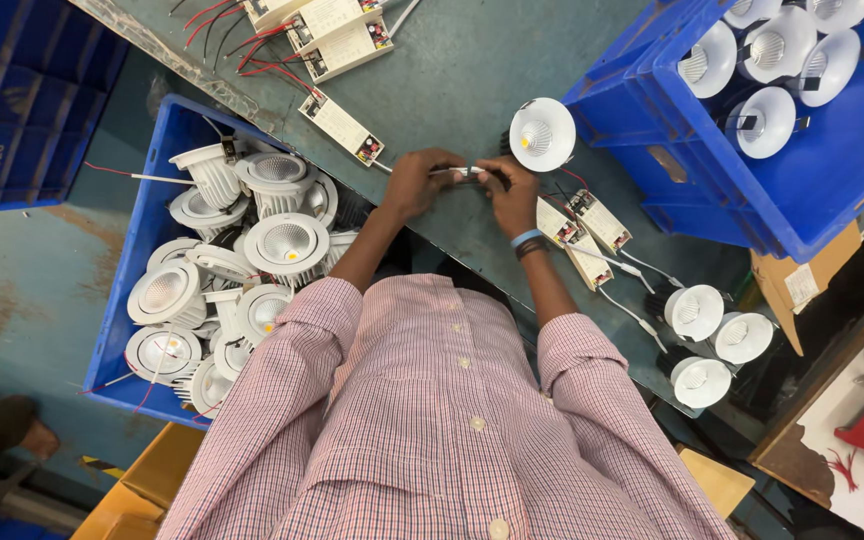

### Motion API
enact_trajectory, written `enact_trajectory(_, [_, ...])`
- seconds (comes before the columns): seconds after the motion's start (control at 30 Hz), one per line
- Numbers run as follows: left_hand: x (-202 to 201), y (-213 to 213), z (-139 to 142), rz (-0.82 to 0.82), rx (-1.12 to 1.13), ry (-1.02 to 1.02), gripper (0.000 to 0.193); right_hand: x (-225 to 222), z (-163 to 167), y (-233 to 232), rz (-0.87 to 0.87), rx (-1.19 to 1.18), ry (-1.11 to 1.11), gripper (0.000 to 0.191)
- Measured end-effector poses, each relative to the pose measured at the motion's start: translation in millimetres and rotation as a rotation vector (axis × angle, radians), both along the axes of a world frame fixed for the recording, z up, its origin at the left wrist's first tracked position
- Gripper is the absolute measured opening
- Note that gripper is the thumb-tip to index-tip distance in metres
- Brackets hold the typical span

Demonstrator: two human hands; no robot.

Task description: The person repeatedly picks up LED light fixtures and power drivers, connects their wires by hand, and places the assembled units into a blue crate. The process is repeated for multiple units on a workbench with bins of parts.

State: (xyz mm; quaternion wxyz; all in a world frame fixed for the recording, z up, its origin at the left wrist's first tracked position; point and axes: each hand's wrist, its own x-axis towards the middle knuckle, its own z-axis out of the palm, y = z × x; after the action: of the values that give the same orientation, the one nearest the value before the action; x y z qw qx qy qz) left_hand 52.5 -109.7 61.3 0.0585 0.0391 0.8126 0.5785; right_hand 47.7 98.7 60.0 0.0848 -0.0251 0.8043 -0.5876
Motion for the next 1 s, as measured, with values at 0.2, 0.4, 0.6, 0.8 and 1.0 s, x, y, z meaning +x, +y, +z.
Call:
enact_trajectory(0.2, [3,5,-5,0.022,-0.038,-0.013,0.02,1,-5,0,-0.004,-0.183,-0.004,0.019])
enact_trajectory(0.4, [3,10,-12,-0.006,-0.097,0.011,0.017,-1,-13,1,0.018,-0.293,-0.02,0.019])
enact_trajectory(0.6, [0,14,-22,0.016,-0.141,0.008,0.016,-6,-10,7,0.16,0.2,0.285,0.018])
enact_trajectory(0.8, [-1,11,-13,0.026,-0.167,0.097,0.015,-8,-4,1,0.142,-0.029,0.118,0.023])
enact_trajectory(1.0, [1,18,-8,0.081,-0.177,0.063,0.012,-7,-9,-7,0.038,-0.115,0.04,0.019])
